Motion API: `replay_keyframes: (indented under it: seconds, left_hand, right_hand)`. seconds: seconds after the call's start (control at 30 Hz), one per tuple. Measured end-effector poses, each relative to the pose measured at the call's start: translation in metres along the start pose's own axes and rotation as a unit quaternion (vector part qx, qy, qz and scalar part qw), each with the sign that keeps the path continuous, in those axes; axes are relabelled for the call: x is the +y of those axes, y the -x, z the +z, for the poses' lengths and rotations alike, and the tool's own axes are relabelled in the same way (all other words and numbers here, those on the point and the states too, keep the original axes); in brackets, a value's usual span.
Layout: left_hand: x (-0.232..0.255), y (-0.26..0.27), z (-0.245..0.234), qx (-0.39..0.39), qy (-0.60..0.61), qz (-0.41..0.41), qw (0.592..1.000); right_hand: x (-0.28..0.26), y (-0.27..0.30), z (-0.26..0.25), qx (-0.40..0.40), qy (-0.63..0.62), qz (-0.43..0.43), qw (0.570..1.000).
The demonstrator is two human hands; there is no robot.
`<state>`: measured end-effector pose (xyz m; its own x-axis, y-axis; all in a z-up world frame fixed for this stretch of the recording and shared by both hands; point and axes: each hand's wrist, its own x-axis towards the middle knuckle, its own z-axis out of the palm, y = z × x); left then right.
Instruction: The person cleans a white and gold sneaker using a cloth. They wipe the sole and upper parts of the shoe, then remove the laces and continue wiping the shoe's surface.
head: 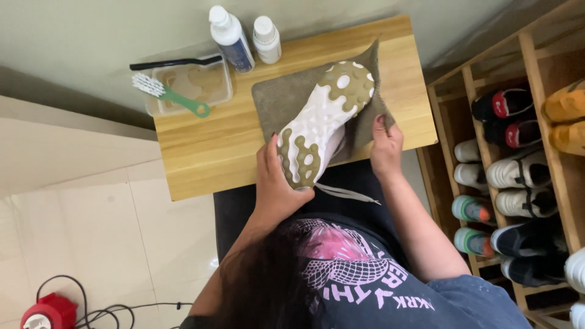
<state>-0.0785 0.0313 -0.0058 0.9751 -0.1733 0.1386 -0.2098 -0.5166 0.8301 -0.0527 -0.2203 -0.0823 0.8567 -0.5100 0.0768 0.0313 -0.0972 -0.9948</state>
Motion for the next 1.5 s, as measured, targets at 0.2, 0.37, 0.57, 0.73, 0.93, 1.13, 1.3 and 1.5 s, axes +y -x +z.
replay_keyframes:
  seconds: [0.2,0.37,0.57,0.73,0.93,1.13,1.3,1.5]
  left_hand:
    - [-0.011,-0.015,-0.013,0.115,-0.191,0.190,0.956]
    - [-0.022,-0.012,0.001,0.099,-0.264,0.240,0.929]
    - [-0.031,-0.014,0.001,0.092,-0.280,0.252,0.922]
    - [-0.026,-0.014,0.006,0.102,-0.319,0.267,0.904]
    - [-0.025,-0.013,0.004,0.090,-0.302,0.242,0.918]
    - [-0.018,-0.018,0.007,0.089,-0.334,0.252,0.904]
    - [-0.005,-0.021,0.003,0.111,-0.351,0.254,0.895]
    - [-0.006,-0.020,0.006,0.109,-0.352,0.240,0.898]
  right_hand:
    - [0.013,-0.019,-0.002,0.083,-0.080,-0.012,0.993]
    - [0.027,-0.018,0.006,0.066,-0.044,-0.041,0.996]
    - [0.049,-0.024,0.001,-0.050,0.249,-0.393,0.884]
    - [0.074,-0.027,-0.039,-0.007,0.353,-0.376,0.857]
    - [0.078,-0.027,-0.043,0.078,-0.001,0.053,0.996]
    - [0.063,-0.020,-0.015,-0.050,0.374,-0.365,0.851]
    - [0.028,-0.030,-0.046,0.025,0.221,0.007,0.975]
    - [0.026,-0.015,-0.039,0.018,0.254,-0.256,0.932]
